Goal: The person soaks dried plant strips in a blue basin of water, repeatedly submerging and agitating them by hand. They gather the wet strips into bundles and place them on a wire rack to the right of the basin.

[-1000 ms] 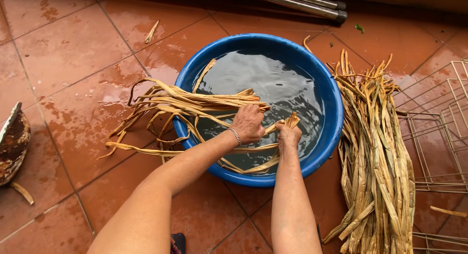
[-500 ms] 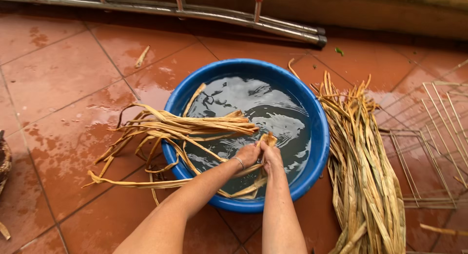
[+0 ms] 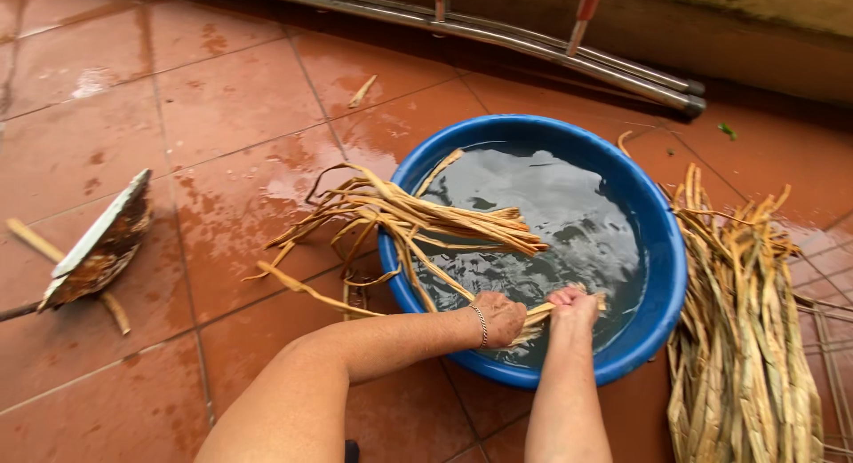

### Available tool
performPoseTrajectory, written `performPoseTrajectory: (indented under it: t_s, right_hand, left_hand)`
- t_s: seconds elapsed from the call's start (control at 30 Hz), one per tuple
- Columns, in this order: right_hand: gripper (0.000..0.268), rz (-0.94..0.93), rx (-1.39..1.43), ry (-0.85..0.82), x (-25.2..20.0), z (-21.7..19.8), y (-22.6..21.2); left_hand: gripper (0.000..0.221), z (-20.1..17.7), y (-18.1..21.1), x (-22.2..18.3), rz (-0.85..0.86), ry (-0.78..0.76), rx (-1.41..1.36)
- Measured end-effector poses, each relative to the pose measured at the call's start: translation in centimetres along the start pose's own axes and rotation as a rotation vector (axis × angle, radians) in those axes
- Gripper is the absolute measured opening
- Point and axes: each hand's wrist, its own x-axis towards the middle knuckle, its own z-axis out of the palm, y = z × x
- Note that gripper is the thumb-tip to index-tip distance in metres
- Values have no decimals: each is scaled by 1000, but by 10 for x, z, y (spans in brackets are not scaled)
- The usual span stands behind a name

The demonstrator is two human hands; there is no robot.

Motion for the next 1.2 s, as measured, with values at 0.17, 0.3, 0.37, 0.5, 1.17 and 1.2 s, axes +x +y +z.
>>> performPoseTrajectory:
  t_s: [0.17, 0.3, 0.37, 0.5, 1.17, 1.2]
  right_hand:
    - [23, -134, -84, 68, -15, 2, -19]
    - [25, -156, -33, 166, -13, 3, -20]
    - [8, -157, -40, 113, -10, 5, -16]
    - [16, -137, -55, 131, -4, 1, -14]
    - [5, -46, -566, -99, -25, 11, 9]
    - [7, -34, -561, -130, -26, 9, 9]
  left_hand:
    - [26, -18, -8, -60, 36, -28, 8]
    - [21, -32, -29, -116, 51, 12, 9]
    - [20, -39, -40, -136, 19, -1, 36]
    - [13, -49, -61, -171, -104, -112, 50]
    - [29, -57, -128, -51, -70, 305, 126]
    - [31, -45, -127, -31, -83, 307, 157]
